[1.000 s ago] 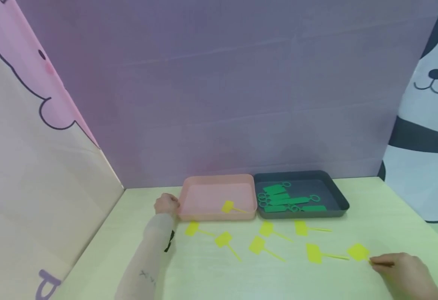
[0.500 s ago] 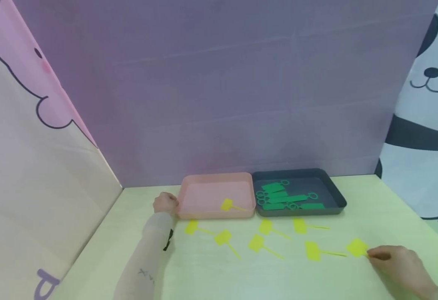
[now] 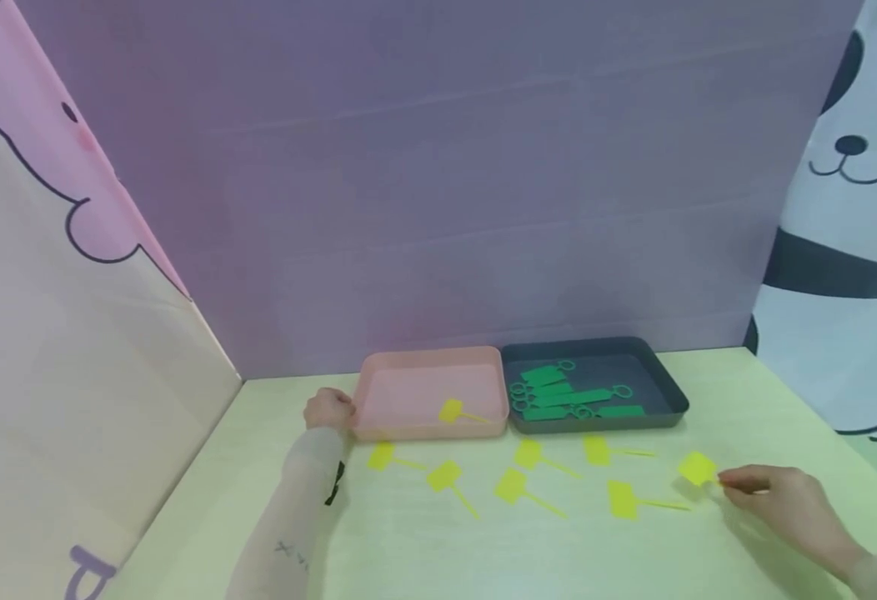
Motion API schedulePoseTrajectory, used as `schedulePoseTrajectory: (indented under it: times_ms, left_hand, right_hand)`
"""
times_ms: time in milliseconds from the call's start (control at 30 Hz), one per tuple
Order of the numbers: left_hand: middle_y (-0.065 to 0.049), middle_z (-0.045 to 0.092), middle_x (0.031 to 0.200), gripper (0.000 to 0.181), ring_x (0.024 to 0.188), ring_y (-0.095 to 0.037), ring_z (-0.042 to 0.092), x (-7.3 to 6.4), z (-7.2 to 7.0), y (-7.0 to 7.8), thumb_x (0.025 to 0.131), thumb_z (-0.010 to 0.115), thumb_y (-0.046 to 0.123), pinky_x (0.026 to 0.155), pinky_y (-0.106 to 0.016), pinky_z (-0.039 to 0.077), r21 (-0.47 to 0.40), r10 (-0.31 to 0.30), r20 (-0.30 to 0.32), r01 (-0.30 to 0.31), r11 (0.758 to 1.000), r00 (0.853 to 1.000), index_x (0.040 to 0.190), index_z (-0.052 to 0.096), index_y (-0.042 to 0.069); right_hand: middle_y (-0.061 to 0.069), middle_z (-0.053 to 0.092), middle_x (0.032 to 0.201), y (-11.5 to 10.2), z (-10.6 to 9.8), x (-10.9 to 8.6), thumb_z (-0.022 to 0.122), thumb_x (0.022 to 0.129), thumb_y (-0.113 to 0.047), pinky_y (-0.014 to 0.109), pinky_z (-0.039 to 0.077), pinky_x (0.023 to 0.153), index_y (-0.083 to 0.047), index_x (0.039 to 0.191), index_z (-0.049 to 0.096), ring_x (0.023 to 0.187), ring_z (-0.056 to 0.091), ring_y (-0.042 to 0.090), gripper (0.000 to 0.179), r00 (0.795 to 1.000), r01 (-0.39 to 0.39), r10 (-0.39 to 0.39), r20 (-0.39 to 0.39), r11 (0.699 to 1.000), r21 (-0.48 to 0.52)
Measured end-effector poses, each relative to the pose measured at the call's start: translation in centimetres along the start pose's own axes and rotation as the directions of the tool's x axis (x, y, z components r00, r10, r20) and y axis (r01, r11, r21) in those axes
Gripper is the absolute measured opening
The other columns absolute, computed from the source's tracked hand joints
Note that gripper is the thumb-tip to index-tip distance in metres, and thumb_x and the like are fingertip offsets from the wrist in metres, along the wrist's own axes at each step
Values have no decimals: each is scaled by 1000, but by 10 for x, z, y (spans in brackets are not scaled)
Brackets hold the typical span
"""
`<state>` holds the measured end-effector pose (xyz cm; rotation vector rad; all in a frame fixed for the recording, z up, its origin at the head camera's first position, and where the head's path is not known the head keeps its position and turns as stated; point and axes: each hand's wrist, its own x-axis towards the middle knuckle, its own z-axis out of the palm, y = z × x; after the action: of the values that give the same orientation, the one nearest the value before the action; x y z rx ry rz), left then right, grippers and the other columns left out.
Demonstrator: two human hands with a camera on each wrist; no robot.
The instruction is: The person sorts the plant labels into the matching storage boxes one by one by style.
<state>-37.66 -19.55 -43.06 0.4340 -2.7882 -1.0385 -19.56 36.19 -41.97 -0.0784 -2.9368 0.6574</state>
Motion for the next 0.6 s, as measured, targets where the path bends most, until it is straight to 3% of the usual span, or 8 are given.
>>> schedulePoseTrajectory:
  times_ms: [133, 433, 600]
  left_hand:
    - [-19, 67, 96, 16, 92, -37, 59, -2, -2, 0, 80, 59, 8, 81, -47, 50, 9, 10, 3, -10, 1000, 1000, 91, 68, 1]
    - [-17, 68, 89, 12, 85, -34, 60, -9, -7, 4, 79, 57, 5, 73, -42, 51, 1, -30, -8, 30, 1000, 1000, 82, 69, 3]
    - [-18, 67, 93, 14, 90, -34, 59, -5, -1, 4, 79, 57, 5, 80, -45, 50, -16, -32, -13, 32, 999, 999, 86, 68, 1]
  right_hand:
    - [13, 70, 94, -16, -1, 2, 71, 76, -16, 22, 50, 61, -7, 94, 72, 72, 55, -10, 20, 997, 68, -67, -38, 997, 43]
    - [10, 71, 91, -69, 2, 17, 71, 76, -8, 16, 51, 61, -6, 93, 72, 70, 59, -8, 17, 980, 196, -184, -77, 962, 189]
    - [11, 71, 92, -94, 4, 27, 70, 76, -7, 18, 52, 62, -5, 93, 71, 72, 62, -2, 17, 970, 244, -232, -76, 939, 243]
